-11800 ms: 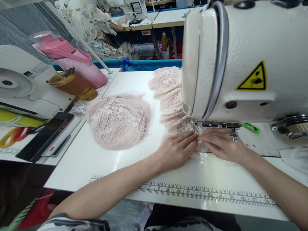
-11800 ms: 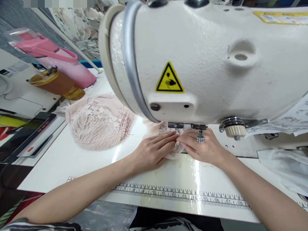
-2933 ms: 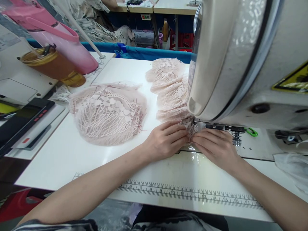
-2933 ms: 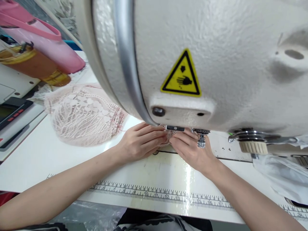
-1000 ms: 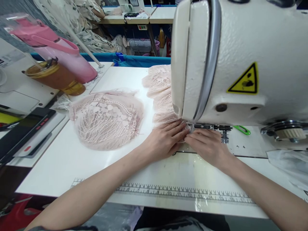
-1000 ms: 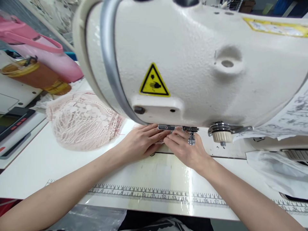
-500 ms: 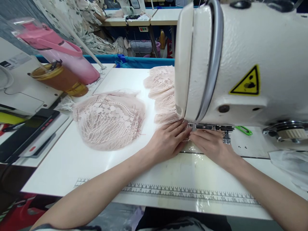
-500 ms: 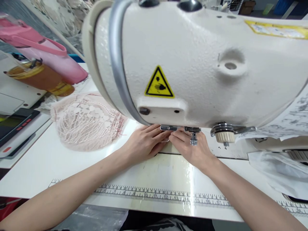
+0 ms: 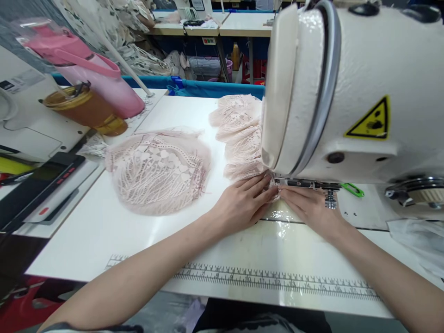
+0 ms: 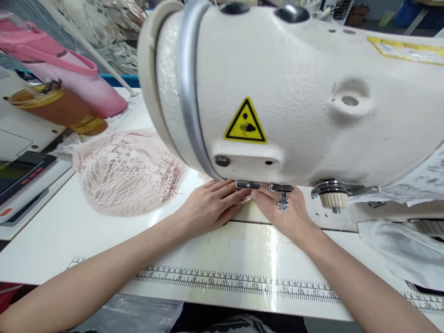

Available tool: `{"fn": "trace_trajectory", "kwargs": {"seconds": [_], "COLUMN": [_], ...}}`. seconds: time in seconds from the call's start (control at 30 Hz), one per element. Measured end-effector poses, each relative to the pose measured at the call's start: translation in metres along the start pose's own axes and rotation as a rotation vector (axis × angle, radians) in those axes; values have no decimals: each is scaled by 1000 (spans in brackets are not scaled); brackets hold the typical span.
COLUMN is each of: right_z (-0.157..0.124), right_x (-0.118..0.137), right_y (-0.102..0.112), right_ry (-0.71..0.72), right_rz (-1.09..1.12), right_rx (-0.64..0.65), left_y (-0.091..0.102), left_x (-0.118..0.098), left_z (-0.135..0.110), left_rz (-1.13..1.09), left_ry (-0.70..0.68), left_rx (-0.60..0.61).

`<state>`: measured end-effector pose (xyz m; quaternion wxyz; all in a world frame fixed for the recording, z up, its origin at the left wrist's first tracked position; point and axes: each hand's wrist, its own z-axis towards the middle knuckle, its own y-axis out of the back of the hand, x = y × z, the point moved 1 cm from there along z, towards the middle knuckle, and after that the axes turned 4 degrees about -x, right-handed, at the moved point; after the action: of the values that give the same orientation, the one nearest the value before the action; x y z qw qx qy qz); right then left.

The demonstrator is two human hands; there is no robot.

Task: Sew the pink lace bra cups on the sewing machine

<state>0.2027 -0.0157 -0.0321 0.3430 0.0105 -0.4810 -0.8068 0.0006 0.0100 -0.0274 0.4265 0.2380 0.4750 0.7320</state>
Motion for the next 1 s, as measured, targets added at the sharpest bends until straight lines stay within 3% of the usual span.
{"fn": "trace_trajectory", "kwargs": {"seconds": [0.2,0.33,0.53,0.7,1.0], "right_z": [-2,-3,-8,-14,-13], "right_x": [-8,-9,-5,-3,3], "right_y": [-3,-3,-1,-5,-6], "right_ry": [129,119,128,67,39], "right_rz": [-91,-101,-157,-100,-132], "right_rx": [-30,-18,-11,80,85], "left_y": [-2,-4,-1,1,4], "left_x": [0,1,4,9,12], "left_z": [1,-1,-8,-10,-8], "left_rz": [37,62,39,4,-50], "left_ry": [3,-6,-156,-136,-79], "left_rx": [-18,-24,1,3,16]}}
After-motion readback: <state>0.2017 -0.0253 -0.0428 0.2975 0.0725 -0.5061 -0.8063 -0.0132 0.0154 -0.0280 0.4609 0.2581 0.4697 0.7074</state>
